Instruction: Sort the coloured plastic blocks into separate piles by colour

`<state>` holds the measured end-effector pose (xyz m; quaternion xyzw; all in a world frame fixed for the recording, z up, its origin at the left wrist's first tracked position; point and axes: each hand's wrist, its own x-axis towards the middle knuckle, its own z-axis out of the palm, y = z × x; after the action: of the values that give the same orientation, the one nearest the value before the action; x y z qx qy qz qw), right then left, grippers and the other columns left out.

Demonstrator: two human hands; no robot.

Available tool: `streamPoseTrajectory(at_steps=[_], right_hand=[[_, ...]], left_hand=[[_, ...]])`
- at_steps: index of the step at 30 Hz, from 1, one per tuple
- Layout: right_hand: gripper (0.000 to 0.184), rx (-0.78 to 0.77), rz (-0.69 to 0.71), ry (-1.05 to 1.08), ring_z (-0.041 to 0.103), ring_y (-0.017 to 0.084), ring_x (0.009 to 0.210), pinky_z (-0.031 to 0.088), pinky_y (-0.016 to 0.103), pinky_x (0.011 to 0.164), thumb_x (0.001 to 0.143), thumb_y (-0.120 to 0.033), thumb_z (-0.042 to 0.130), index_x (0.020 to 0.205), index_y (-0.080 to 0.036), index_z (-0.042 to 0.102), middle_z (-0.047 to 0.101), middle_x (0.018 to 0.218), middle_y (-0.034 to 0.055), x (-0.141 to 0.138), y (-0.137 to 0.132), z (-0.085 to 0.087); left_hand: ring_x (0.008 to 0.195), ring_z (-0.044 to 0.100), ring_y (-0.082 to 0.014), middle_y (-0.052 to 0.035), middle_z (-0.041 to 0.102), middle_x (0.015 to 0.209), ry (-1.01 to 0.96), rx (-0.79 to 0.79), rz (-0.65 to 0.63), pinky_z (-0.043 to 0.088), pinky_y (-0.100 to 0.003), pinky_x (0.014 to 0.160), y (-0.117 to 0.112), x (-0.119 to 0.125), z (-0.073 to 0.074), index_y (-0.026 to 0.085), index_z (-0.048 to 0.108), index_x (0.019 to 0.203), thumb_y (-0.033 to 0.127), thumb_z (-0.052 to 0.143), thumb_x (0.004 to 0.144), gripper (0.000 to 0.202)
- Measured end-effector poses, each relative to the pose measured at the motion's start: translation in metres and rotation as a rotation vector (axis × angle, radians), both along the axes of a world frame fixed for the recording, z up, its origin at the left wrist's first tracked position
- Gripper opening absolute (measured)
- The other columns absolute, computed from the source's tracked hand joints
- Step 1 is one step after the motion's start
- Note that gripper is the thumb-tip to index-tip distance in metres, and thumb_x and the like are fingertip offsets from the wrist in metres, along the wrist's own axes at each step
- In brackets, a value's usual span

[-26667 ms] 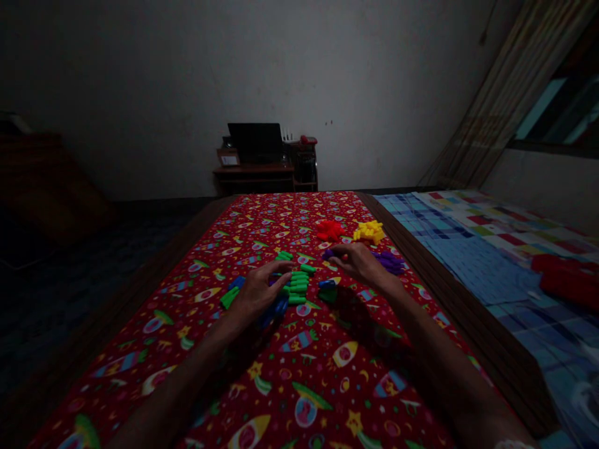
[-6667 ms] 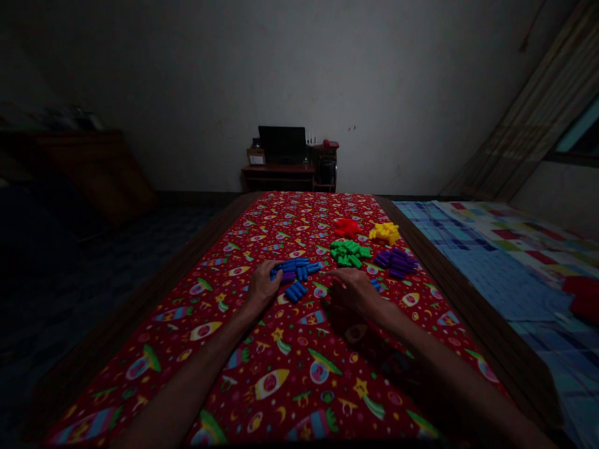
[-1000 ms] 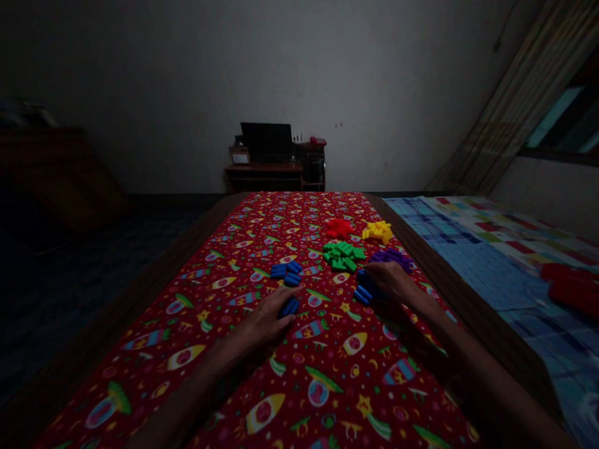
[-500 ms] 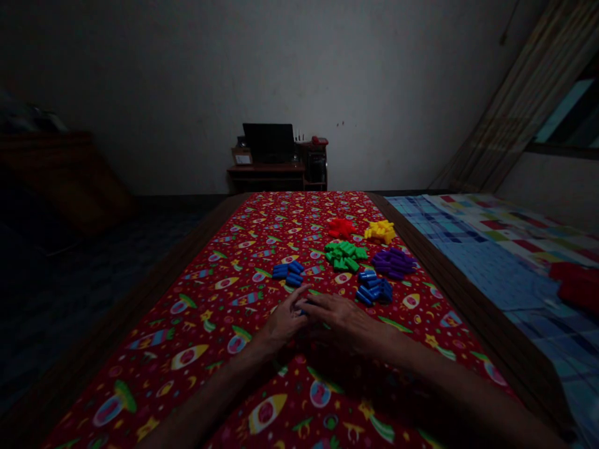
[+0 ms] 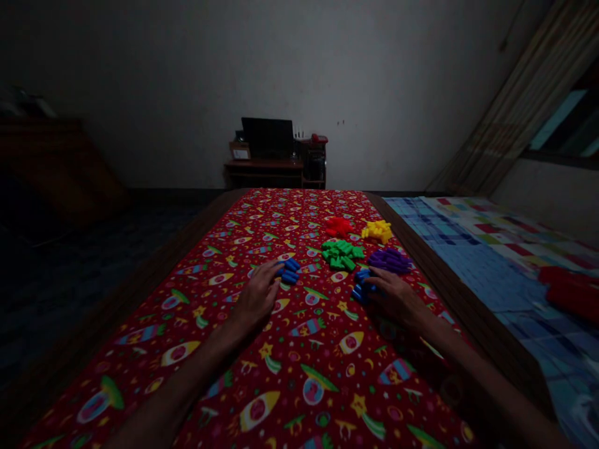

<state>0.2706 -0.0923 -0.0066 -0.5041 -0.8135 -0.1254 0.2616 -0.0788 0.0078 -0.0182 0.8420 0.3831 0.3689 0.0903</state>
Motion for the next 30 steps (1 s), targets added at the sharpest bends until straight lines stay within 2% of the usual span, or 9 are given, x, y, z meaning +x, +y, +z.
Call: streamPoseTrajectory(at_steps=[3,7,10,14,19,23,25,27,30], right_hand=[[0.023,0.01,0.025,0.022,0.061,0.027,0.114,0.055,0.043,0.09,0.086,-0.019,0.059,0.108,-0.019,0.066,0.062,0.125,0.0155,-0.001,-0.003,0.0],[0.021,0.07,0.013,0.07,0.064,0.025,0.109,0.055,0.041,0.089,0.091,-0.023,0.053,0.107,-0.02,0.066,0.065,0.121,0.0147,-0.009,-0.009,0.01],[0.02,0.081,0.091,0.082,0.066,0.02,0.102,0.055,0.036,0.085,0.094,-0.022,0.049,0.105,-0.02,0.066,0.068,0.114,0.0121,-0.023,-0.012,0.021],[0.02,0.038,0.269,0.073,0.066,0.018,0.096,0.053,0.031,0.082,0.095,-0.019,0.046,0.104,-0.018,0.064,0.07,0.105,0.0113,-0.059,-0.006,0.026],[0.019,-0.179,0.326,-0.005,0.063,0.017,0.088,0.05,0.03,0.08,0.092,-0.014,0.049,0.105,-0.019,0.062,0.068,0.099,0.0088,-0.115,0.018,0.009],[0.039,-0.22,0.221,0.029,0.052,0.025,0.116,0.048,0.039,0.092,0.091,-0.021,0.052,0.13,-0.019,0.048,0.055,0.127,0.0158,-0.144,0.044,-0.015],[0.046,-0.208,0.163,0.031,0.044,0.029,0.127,0.043,0.046,0.1,0.092,-0.022,0.051,0.137,-0.018,0.042,0.048,0.135,0.0187,-0.153,0.055,-0.026],[0.046,-0.201,0.141,0.032,0.041,0.03,0.13,0.041,0.049,0.103,0.092,-0.018,0.047,0.137,-0.019,0.043,0.049,0.135,0.0181,-0.157,0.062,-0.032],[0.047,-0.188,0.176,0.065,0.049,0.026,0.121,0.045,0.047,0.099,0.089,-0.012,0.046,0.136,-0.02,0.045,0.058,0.125,0.015,-0.148,0.062,-0.023]], left_hand=[[0.13,0.044,-0.0309,-0.0134,0.051,0.138,0.128,0.065,0.063,0.039,-0.054,0.106,0.022,-0.01,-0.013,0.019,0.052,0.13,0.028,0.047,0.09,0.041],[0.107,0.059,-0.0273,-0.0126,0.063,0.114,0.161,0.045,0.048,0.049,-0.048,0.093,0.037,-0.02,-0.026,0.018,0.059,0.119,0.027,0.042,0.092,0.032],[0.103,0.059,-0.0262,-0.011,0.062,0.108,0.155,0.058,0.044,0.05,-0.045,0.091,0.038,-0.021,-0.026,0.019,0.058,0.116,0.032,0.046,0.092,0.031],[0.115,0.052,-0.0278,-0.0112,0.054,0.123,0.176,0.059,0.061,0.046,-0.046,0.097,0.037,-0.01,-0.016,0.021,0.05,0.128,0.034,0.053,0.088,0.042],[0.101,0.059,-0.0249,-0.0092,0.061,0.106,0.218,-0.011,0.037,0.049,-0.039,0.088,0.032,0.003,-0.009,0.02,0.059,0.111,0.032,0.051,0.088,0.027],[0.097,0.061,-0.0246,-0.0088,0.064,0.102,0.15,-0.051,0.074,0.05,-0.037,0.086,0.026,0.001,-0.012,0.02,0.061,0.103,0.03,0.056,0.081,0.024],[0.096,0.062,-0.0243,-0.0085,0.065,0.103,0.118,-0.085,0.082,0.051,-0.036,0.086,0.023,-0.002,-0.013,0.02,0.06,0.105,0.029,0.059,0.077,0.029],[0.095,0.063,-0.0242,-0.0085,0.065,0.104,0.089,-0.118,0.095,0.052,-0.036,0.084,0.019,-0.004,-0.012,0.02,0.058,0.109,0.029,0.061,0.074,0.036],[0.094,0.064,-0.0241,-0.0089,0.064,0.108,0.042,-0.166,0.095,0.054,-0.037,0.082,0.015,-0.003,-0.008,0.019,0.055,0.115,0.029,0.061,0.073,0.044]])
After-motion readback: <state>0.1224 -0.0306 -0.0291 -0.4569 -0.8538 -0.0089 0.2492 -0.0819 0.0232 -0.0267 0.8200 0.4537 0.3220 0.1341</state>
